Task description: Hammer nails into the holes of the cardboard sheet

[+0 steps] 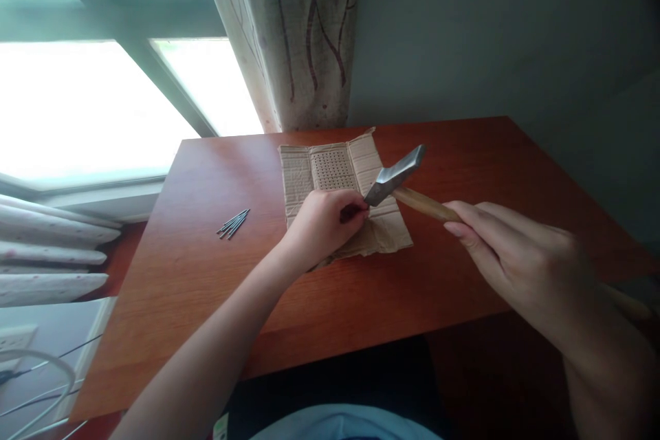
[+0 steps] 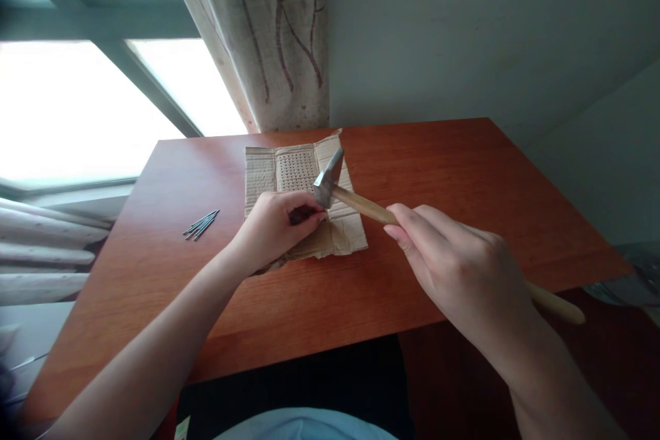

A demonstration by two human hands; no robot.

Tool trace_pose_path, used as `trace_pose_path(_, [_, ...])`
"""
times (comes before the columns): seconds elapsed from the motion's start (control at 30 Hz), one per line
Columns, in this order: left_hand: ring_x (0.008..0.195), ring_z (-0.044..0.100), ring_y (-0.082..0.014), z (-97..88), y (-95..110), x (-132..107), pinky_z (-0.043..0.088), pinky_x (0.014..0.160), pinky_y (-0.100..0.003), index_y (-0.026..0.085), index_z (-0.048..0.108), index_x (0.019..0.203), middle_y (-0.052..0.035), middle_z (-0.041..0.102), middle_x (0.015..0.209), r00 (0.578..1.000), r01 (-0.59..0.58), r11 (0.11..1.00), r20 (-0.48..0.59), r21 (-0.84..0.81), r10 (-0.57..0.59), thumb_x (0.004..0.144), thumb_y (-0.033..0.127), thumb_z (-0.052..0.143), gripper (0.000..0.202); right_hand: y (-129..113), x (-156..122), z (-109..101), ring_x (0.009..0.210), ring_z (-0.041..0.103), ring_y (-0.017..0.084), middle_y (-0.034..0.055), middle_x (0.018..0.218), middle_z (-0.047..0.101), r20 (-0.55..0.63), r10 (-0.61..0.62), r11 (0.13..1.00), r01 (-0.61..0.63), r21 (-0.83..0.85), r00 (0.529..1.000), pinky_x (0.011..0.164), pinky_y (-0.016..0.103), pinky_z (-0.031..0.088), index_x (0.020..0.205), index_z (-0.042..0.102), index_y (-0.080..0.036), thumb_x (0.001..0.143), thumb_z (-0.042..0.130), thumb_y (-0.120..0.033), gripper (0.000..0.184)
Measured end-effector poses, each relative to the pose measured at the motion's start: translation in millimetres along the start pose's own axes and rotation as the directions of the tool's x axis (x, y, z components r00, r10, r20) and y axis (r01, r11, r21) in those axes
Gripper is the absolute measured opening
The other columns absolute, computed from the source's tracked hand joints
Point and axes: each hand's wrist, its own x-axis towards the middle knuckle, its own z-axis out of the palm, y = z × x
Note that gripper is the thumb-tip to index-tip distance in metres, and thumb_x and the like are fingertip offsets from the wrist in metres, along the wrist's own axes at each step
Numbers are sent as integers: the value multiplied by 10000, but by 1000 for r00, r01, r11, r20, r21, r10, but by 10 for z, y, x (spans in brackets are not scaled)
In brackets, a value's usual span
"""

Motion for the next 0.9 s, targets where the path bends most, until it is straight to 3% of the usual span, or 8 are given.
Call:
trace_pose_path(0.17, [614, 614, -107, 1, -10, 0, 425, 605, -210, 164, 729, 818, 16, 715, 712, 1000, 8, 1000, 4, -12, -8, 850, 126, 660, 84, 4, 10, -15, 793, 739, 190, 82, 1022, 765, -50, 6, 1000, -5, 12, 999, 644, 300, 518, 1254, 646, -128, 974, 647, -183, 285])
trace_pose_path(0.33, [595, 572, -113, -4, -6, 9, 390, 573, -223, 165, 707, 776, 12, 684, 681, 999, 15, 998, 46, 64, -18, 855, 148, 646, 101, -25, 4, 0, 767, 740, 185, 59, 1014, 773, 7, -28, 1000, 28, 2, 1000, 612, 300, 505, 1273, 642, -157, 973, 650, -189, 301])
trace_pose_path(0.47, [639, 609, -122, -1, -4, 11, 417, 604, -223, 163, 715, 802, 1, 713, 729, 999, 25, 1000, 36, 17, -26, 858, 143, 643, 93, -46, -16, -4, 833, 750, 195, 69, 1053, 777, -57, 11, 999, -9, 34, 998, 678, 293, 538, 1271, 642, -168, 965, 657, -173, 306])
trace_pose_path(0.77, [653, 625, -121, -36, 33, 18, 437, 611, -226, 174, 734, 848, 8, 715, 744, 997, 16, 998, 73, 55, -20, 859, 122, 623, 123, -3, -51, 55, 832, 754, 210, 80, 1055, 781, 2, 24, 1000, -24, 11, 1000, 641, 295, 529, 1262, 660, -154, 976, 643, -201, 290])
trace_pose_path(0.9, [818, 696, -163, -171, 71, -38, 541, 748, -275, 176, 731, 1031, -42, 758, 981, 998, -37, 996, 53, 84, 33, 885, 160, 616, 187, 39, -93, 74, 843, 760, 227, 78, 1063, 783, -17, 52, 998, -51, 30, 999, 643, 307, 550, 1263, 671, -185, 979, 632, -216, 289])
